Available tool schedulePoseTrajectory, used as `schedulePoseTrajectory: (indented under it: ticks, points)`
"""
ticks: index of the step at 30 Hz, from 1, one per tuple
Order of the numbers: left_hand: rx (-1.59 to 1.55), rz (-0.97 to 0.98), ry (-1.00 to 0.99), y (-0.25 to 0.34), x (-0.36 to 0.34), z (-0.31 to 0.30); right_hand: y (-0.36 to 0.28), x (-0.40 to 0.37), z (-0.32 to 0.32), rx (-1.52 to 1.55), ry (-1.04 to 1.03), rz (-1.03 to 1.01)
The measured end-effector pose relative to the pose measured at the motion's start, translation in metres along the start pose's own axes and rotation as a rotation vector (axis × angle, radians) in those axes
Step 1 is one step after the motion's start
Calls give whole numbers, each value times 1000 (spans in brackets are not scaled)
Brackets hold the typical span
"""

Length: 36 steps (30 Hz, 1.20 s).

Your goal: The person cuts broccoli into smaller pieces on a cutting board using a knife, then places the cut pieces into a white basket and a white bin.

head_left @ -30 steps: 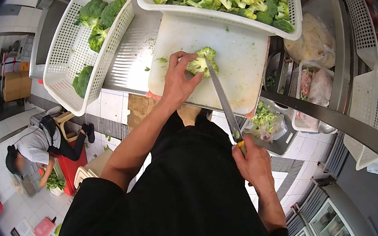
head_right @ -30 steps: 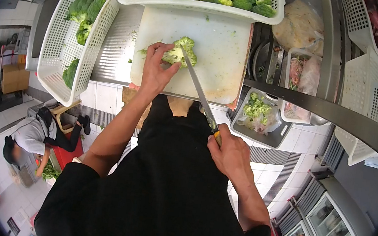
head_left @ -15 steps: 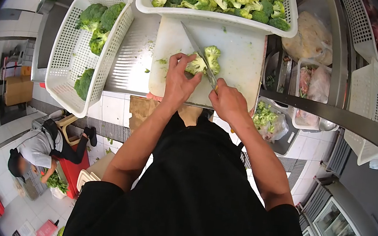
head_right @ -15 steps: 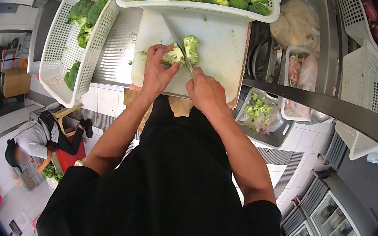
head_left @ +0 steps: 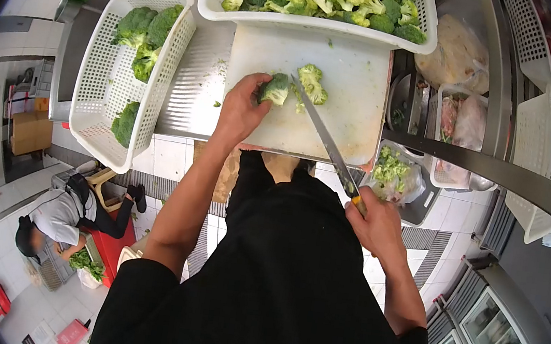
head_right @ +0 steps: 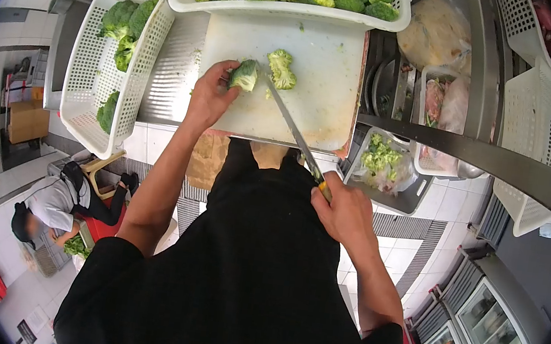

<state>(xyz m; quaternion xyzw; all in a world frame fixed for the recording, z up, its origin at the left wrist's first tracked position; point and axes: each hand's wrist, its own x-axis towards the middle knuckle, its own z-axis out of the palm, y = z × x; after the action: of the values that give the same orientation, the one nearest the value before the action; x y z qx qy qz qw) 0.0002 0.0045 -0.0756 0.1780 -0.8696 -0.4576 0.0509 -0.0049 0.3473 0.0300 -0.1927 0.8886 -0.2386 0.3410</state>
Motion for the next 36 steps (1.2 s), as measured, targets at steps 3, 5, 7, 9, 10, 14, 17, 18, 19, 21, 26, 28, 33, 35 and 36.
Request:
schedulePoseTrajectory:
  ticks: [3,5,7,9,10,14,17,18,19,21,26,28,33,35,36]
  points:
    - [31,17,-6,13,3,-7,-1,-12,-2,-60,-21,-7]
    - [63,43,-8,18,6,-9,-1,-11,0,-72,-24,-31]
    - [90,74,-20,20,8,-9,-2,-9,0,-87,-23,-53]
    - [100,101,-21,18,9,-7,-5,-4,0,-104,-18,-64]
    - [110,129,-22,18,10,-7,-7,-3,0,-104,-18,-64]
    - [127,148,-32,16,10,-7,-17,0,-1,-159,2,-88]
    - [130,124,-50,17,10,-7,-25,2,2,-221,33,-146]
    - [95,115,-59,15,9,-9,-27,3,2,-256,43,-177]
    - [59,105,-66,13,9,-10,-29,4,2,-258,42,-177]
    - [39,93,-61,11,7,-9,-34,8,1,-333,43,-194]
    - [0,64,-40,7,2,-7,-42,31,9,-353,-3,-172]
    - [-6,41,-41,8,0,-6,-29,46,24,-348,1,-157]
    - [-76,93,-118,-1,-6,-23,-11,70,8,0,-210,-12]
    - [-69,115,-135,-4,-8,-24,-4,68,4,129,-316,88]
    - [-61,96,-136,-3,-10,-25,-4,58,5,21,-221,19]
